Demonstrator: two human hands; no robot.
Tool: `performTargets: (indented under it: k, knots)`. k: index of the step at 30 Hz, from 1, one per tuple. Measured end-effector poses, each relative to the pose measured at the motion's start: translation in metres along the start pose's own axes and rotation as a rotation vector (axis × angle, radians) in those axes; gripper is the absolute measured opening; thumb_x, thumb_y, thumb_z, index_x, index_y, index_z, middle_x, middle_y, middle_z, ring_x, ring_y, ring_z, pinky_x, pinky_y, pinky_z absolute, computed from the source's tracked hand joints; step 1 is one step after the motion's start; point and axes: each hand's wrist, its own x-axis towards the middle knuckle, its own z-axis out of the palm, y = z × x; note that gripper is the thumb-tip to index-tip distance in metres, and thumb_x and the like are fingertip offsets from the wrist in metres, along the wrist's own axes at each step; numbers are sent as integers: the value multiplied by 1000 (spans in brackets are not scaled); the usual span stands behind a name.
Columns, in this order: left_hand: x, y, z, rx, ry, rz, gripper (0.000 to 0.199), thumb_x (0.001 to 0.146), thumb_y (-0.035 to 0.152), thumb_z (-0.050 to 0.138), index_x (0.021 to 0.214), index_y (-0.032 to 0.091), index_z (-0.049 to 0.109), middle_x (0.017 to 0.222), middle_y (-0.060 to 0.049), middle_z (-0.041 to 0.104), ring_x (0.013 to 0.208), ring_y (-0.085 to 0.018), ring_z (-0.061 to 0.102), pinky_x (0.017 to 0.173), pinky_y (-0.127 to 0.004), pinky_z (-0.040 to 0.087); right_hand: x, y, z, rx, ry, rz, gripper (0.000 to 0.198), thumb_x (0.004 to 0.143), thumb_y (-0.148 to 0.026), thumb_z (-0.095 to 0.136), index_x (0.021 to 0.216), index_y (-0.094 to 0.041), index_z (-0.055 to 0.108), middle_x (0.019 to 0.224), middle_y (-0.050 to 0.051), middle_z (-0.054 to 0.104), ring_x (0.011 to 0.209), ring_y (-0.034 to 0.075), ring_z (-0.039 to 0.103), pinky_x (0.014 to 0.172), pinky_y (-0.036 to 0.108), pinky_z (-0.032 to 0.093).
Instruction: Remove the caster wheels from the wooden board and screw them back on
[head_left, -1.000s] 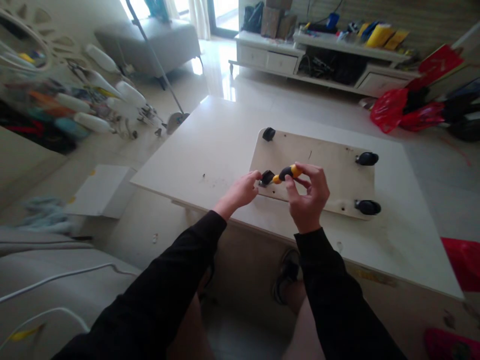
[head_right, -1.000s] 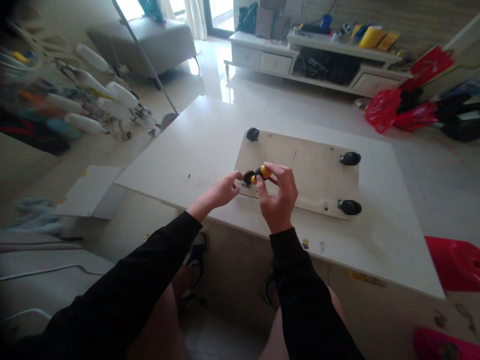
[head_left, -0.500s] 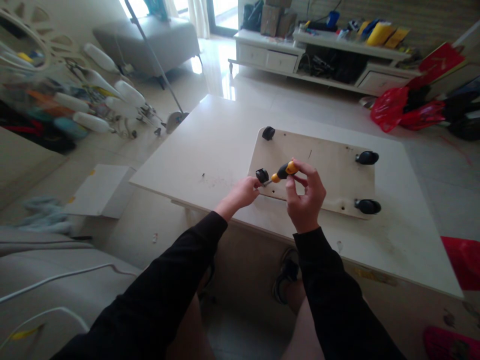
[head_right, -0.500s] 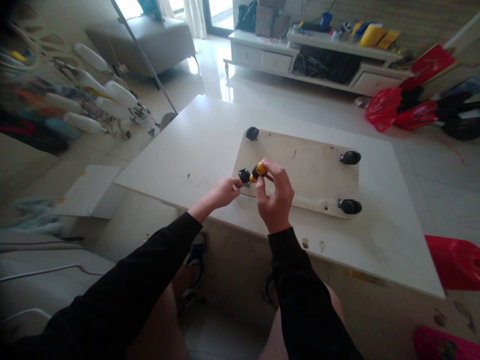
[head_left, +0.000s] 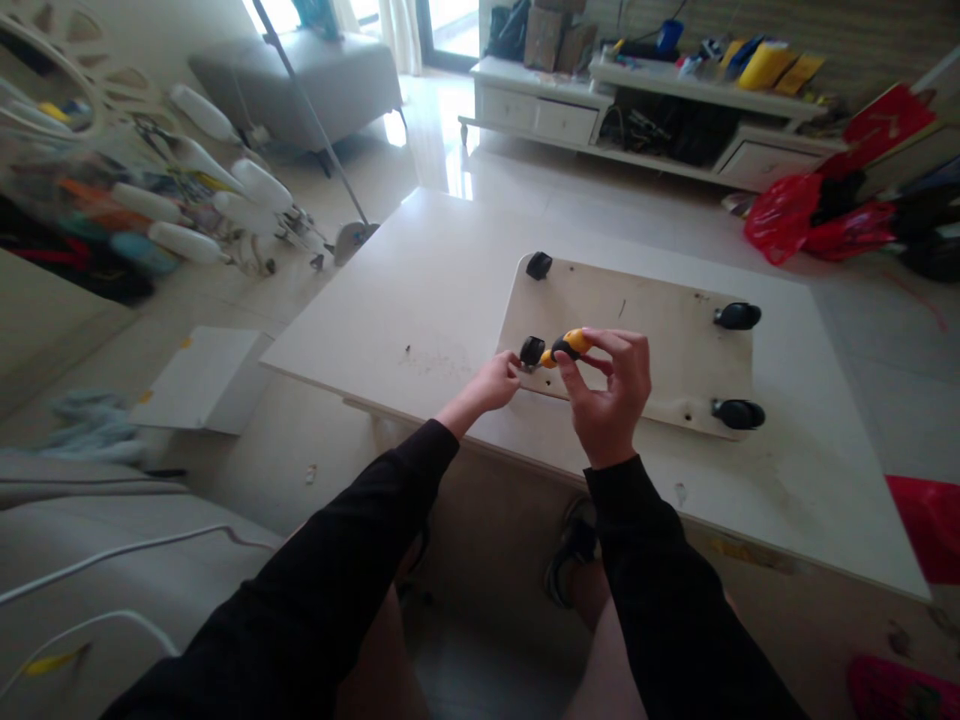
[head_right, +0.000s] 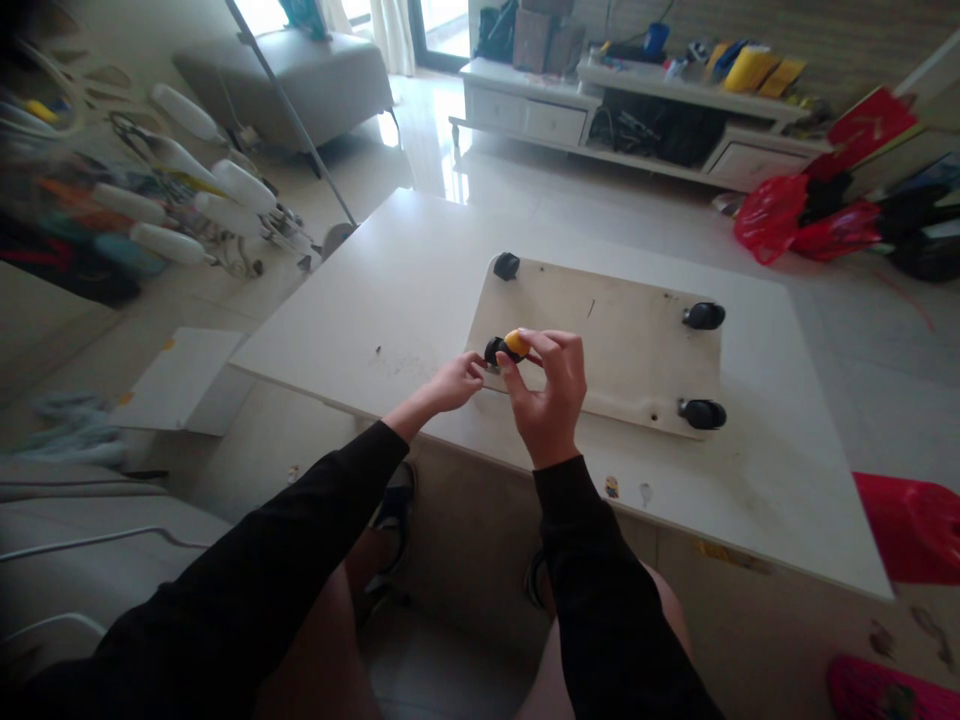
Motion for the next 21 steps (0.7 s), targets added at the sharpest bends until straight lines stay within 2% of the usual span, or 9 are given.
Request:
performTargets:
  k: [2, 6, 10, 14, 21]
  knots:
    - [0, -1, 1, -21, -4, -19, 35, 91, 3, 58, 123, 10, 69, 105, -13, 75, 84, -19, 65, 80, -32, 51, 0, -1, 1, -6, -3, 16, 27, 95, -27, 75, 121, -30, 68, 111, 2, 69, 103, 18, 74, 77, 34, 74]
    - [3, -3, 8, -136, -39, -24, 33, 87, 1, 59, 116, 12, 70, 101, -10, 75, 81, -17, 65, 79, -31, 52, -1, 0, 1, -6, -20, 2, 33, 98, -20, 66, 130, -29, 65, 122, 4, 74, 115, 19, 76, 85, 35, 74]
    - [9, -8, 12, -197, -11, -9, 30, 88, 1, 59, 114, 11, 68, 103, -10, 74, 81, -16, 64, 81, -30, 52, 0, 0, 1, -14, -23, -23, 30, 96, -22, 68, 126, -29, 65, 121, 5, 72, 115, 20, 74, 80, 34, 74]
    - [9, -9, 12, -205, 28, -19, 43, 87, 2, 61, 129, 12, 61, 101, -9, 73, 82, -16, 65, 80, -31, 51, 1, -1, -1, -36, -8, 18, 25, 95, -29, 75, 118, -30, 66, 112, 3, 68, 104, 18, 73, 73, 33, 74]
    - [5, -3, 10, -96, 34, -14, 35, 89, 3, 60, 122, 13, 61, 98, -9, 72, 81, -17, 63, 78, -32, 50, 2, -1, -2, -51, 1, 47, 22, 96, -29, 74, 116, -28, 66, 109, 2, 67, 101, 17, 72, 72, 31, 73]
